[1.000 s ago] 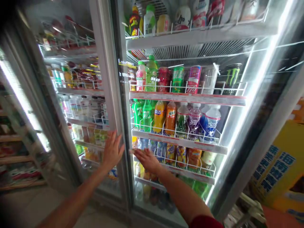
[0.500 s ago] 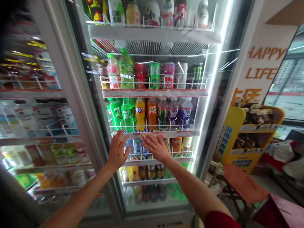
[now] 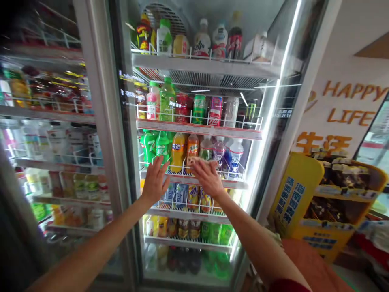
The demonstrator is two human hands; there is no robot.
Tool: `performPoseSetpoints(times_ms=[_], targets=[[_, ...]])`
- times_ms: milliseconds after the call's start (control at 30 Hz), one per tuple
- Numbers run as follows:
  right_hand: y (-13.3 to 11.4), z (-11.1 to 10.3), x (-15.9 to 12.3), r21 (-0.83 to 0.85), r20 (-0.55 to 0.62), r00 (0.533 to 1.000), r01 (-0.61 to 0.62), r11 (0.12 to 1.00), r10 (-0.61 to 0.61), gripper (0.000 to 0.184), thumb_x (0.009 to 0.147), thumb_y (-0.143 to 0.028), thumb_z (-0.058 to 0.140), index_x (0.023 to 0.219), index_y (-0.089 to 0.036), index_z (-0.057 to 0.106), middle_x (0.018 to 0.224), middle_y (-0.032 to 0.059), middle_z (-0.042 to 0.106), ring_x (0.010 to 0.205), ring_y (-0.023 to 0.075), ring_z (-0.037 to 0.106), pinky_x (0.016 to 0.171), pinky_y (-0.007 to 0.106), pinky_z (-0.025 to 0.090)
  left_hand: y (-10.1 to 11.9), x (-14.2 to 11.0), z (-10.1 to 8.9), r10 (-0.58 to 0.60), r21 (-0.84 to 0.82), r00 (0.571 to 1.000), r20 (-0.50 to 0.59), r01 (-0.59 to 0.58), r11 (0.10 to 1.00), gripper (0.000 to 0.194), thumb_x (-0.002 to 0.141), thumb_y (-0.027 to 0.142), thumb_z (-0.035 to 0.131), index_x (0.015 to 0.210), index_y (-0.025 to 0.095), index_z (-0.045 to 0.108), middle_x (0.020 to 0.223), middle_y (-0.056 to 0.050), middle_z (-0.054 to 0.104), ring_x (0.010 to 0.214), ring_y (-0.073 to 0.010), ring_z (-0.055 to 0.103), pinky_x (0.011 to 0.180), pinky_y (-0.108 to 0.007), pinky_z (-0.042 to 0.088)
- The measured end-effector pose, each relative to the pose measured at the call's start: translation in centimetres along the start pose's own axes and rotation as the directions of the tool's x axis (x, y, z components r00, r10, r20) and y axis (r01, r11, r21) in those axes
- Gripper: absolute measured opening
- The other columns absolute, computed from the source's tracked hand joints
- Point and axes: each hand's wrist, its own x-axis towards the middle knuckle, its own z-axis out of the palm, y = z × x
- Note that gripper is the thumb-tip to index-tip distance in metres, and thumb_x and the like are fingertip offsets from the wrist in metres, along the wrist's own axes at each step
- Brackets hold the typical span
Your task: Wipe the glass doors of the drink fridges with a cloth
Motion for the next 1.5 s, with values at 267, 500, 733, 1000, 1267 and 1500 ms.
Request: performPoseSetpoints(times_ms=[267,500,733,1000,1267,1500], targets=[[5.0,-1.6,-7.1,-0.051,-0.059,0.991,0.121,0.991,-0.124,0.043,0.086,-0.015,0.039,0.127,-0.026,0.048,0.135,0.0022,0.048,0.136,0.0193,0.024,0.113,0.046,0.018,4.4,-2.0,2.5,-0.054,0.108,0.997,0.059,0.047,0.993,0.058,0.086,0.019,0.043,0.14,0.019,0.023,0.147,-0.012,0.025,0.138,-0.0257,0.017,0.108,-0.049,0.026],[13.4,-5.4,-3.1,-0.152,-0.358,0.921,-0.219,0.964,0.152,0.046,0.084,-0.016,0.046,0.13,-0.02,0.045,0.141,0.0098,0.039,0.137,0.0247,0.023,0.109,0.05,0.024,6.2,-0.2,3.4,-0.081,0.149,0.997,0.019,0.077,0.986,0.058,0.085,0.017,0.042,0.14,0.019,0.023,0.148,-0.011,0.022,0.138,-0.0256,0.016,0.108,-0.049,0.029],[6.5,-1.2,-15.9,-0.071,-0.115,0.971,0.2,0.977,-0.207,0.064,0.076,-0.008,0.038,0.135,-0.031,0.038,0.147,-0.0044,0.028,0.136,0.0198,0.024,0.113,0.043,0.022,6.7,-0.3,3.7,-0.124,0.177,0.989,0.077,0.109,0.978,0.069,0.081,0.017,0.047,0.142,0.019,0.017,0.15,-0.01,0.013,0.138,-0.0269,0.012,0.106,-0.05,0.032],[16.5,-4.7,-4.8,-0.133,-0.553,0.789,-0.401,0.906,0.268,0.052,0.079,-0.019,0.049,0.131,-0.017,0.043,0.139,0.0156,0.041,0.13,0.0313,0.035,0.103,0.055,0.031,6.1,-0.7,3.5,-0.097,0.188,0.989,0.109,0.075,0.979,0.069,0.083,0.021,0.049,0.143,0.02,0.016,0.15,-0.011,0.015,0.138,-0.0268,0.012,0.107,-0.049,0.032],[3.9,-3.1,-18.2,-0.171,-0.081,0.995,-0.067,0.983,0.054,0.043,0.08,-0.016,0.04,0.113,-0.037,0.058,0.113,-0.0054,0.064,0.12,0.0185,0.048,0.101,0.039,0.038,6.3,-0.7,3.8,-0.096,0.136,0.992,0.083,0.084,0.987,0.068,0.086,0.027,0.047,0.144,0.022,0.011,0.149,-0.012,0.017,0.138,-0.0283,0.014,0.107,-0.051,0.03],[14.6,-5.5,-8.9,-0.156,-0.344,0.87,-0.425,0.892,0.354,0.054,0.084,-0.017,0.043,0.137,-0.019,0.036,0.143,0.0138,0.035,0.136,0.0285,0.025,0.107,0.052,0.025,7.4,-0.5,4.5,-0.134,0.084,0.991,0.016,0.133,0.988,0.074,0.086,0.027,0.047,0.145,0.022,0.002,0.15,-0.014,0.013,0.137,-0.0316,0.013,0.105,-0.056,0.027]])
